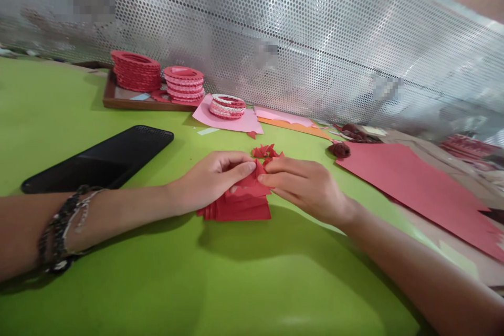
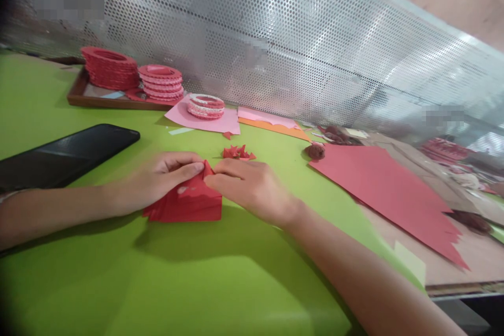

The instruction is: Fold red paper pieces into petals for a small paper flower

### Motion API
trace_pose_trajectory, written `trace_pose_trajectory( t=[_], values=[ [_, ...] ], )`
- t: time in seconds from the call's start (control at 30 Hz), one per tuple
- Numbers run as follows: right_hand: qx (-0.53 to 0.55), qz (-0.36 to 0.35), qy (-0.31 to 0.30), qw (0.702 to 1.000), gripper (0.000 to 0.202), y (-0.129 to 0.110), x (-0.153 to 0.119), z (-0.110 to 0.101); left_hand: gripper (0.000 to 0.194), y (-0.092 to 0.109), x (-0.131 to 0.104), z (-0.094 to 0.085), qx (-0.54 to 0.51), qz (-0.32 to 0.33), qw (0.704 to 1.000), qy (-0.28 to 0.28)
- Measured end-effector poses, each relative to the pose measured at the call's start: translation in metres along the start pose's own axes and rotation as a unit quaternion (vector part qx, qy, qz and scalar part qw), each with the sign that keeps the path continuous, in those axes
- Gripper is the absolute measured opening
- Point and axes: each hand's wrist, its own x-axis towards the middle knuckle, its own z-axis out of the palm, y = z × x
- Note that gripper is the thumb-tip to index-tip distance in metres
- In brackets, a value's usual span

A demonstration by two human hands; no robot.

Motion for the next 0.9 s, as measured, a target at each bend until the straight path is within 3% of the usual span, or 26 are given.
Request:
trace_pose_trajectory(
  t=[0.13, 0.2, 0.23, 0.3, 0.37, 0.43, 0.53, 0.67, 0.9],
  values=[
    [0.022, -0.003, -0.018, 1.0, 0.021, -0.0018, 0.0024, -0.0012, 0.018, -0.0041, 0.0008, -0.0007, 0.0, 0.013, 1.0, -0.011],
    [0.093, 0.035, -0.021, 0.995, 0.008, -0.0027, 0.0033, -0.0003, 0.017, -0.0059, 0.0015, -0.0006, -0.006, 0.021, 1.0, -0.016],
    [0.147, 0.075, -0.02, 0.986, 0.012, -0.0033, 0.0036, 0.0006, 0.018, -0.0064, 0.0017, -0.0004, -0.005, 0.025, 1.0, -0.018],
    [0.272, 0.176, -0.022, 0.946, 0.022, -0.0047, 0.004, 0.0028, 0.019, -0.0068, 0.0018, -0.0001, 0.003, 0.027, 0.999, -0.017],
    [0.373, 0.256, -0.051, 0.89, 0.015, -0.0062, 0.0043, 0.0049, 0.019, -0.0068, 0.0013, -0.0001, 0.015, 0.026, 0.999, -0.016],
    [0.427, 0.3, -0.088, 0.849, 0.023, -0.0074, 0.0049, 0.006, 0.017, -0.0068, 0.0003, -0.0004, 0.025, 0.029, 0.999, -0.019],
    [0.454, 0.337, -0.106, 0.818, 0.027, -0.0077, 0.0064, 0.006, 0.017, -0.0067, -0.0009, -0.0008, 0.036, 0.03, 0.999, -0.028],
    [0.461, 0.352, -0.125, 0.805, 0.024, -0.0057, 0.0073, 0.0048, 0.018, -0.0048, -0.0008, -0.0001, 0.058, 0.027, 0.997, -0.034],
    [0.432, 0.34, -0.148, 0.822, 0.024, -0.008, 0.005, 0.0045, 0.019, 0.0005, -0.0031, 0.0004, 0.073, 0.011, 0.995, -0.066]
  ],
)
